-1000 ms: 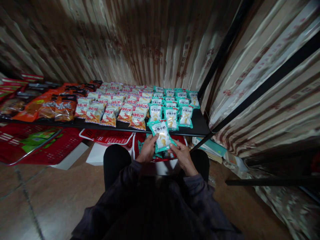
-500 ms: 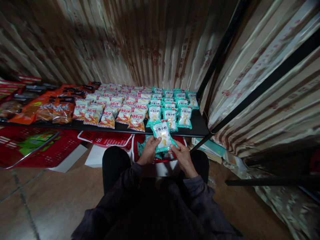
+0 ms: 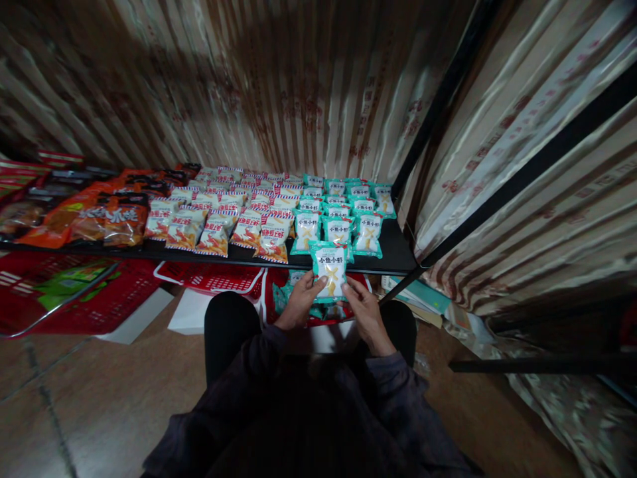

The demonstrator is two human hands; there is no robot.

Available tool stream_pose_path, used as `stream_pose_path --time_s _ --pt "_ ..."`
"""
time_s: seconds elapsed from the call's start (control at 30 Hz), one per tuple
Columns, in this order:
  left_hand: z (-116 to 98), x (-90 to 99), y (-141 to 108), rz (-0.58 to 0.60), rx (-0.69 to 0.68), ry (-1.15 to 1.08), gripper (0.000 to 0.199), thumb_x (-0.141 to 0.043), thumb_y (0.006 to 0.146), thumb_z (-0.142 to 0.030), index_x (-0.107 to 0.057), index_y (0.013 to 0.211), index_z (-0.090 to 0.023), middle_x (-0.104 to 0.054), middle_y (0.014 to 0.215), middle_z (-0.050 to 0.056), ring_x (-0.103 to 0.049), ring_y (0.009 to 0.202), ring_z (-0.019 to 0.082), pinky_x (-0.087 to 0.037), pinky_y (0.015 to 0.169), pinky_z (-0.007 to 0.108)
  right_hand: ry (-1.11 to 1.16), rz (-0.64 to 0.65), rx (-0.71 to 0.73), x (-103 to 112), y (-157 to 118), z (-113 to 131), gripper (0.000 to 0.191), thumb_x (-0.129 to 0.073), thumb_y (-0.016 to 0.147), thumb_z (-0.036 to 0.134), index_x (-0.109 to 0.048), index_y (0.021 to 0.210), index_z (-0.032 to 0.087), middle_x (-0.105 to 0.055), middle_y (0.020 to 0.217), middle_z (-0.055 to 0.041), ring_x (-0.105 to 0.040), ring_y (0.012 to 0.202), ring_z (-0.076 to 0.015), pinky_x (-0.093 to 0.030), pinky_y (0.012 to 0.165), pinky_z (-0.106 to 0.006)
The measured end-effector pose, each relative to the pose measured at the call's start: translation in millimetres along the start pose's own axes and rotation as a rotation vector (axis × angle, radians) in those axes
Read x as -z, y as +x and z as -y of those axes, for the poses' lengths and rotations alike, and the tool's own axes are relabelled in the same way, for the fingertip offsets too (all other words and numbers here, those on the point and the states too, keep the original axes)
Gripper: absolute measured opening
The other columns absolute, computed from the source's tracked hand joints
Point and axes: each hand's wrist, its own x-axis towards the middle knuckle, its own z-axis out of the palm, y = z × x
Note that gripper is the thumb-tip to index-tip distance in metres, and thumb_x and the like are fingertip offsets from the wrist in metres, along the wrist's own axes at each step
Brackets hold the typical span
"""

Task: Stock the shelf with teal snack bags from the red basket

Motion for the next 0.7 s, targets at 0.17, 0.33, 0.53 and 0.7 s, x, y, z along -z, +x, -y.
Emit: stream_pose_path --time_s 0.17,0.33,0.53,0.7 --pt "-3 -5.6 -4 0.009 0.014 0.010 0.049 -0.077 0.067 -0.048 -0.067 0.102 -0.015 -0.072 0.106 0.009 -0.067 0.096 0.024 -0.051 0.085 0.032 -0.014 -0.026 0.002 4 4 -6 0.053 -0.073 0.067 0.053 -0.069 0.109 0.020 -0.074 0.101 -0.0057 -0.068 0.080 -0.0204 -0.054 0.062 -0.030" --pt "-3 -8.6 -4 -0.015 -0.011 0.046 0.053 -0.078 0.065 -0.048 -0.066 0.102 -0.013 -0.073 0.101 0.010 -0.067 0.094 0.025 -0.052 0.084 0.034 -0.047 -0.038 0.016 5 4 -5 0.050 -0.071 0.067 0.057 -0.071 0.102 0.020 -0.075 0.096 -0.0052 -0.068 0.078 -0.0206 -0.053 0.060 -0.029" --pt "4 -10.0 0 0.018 -0.017 0.093 0.053 -0.077 0.065 -0.051 -0.067 0.101 -0.014 -0.074 0.101 0.009 -0.068 0.092 0.025 -0.051 0.085 0.036 -0.022 -0.021 0.049 5 6 0 0.048 -0.072 0.064 0.058 -0.072 0.096 0.022 -0.075 0.091 -0.0042 -0.069 0.081 -0.0218 -0.055 0.075 -0.034" --pt "7 -13.4 0 0.012 -0.008 0.107 0.054 -0.078 0.063 -0.051 -0.067 0.100 -0.014 -0.074 0.100 0.009 -0.068 0.090 0.025 -0.052 0.083 0.036 -0.019 -0.081 0.036 6 9 -2 0.051 -0.073 0.063 0.058 -0.072 0.096 0.019 -0.075 0.087 -0.0048 -0.068 0.077 -0.0216 -0.055 0.071 -0.034"
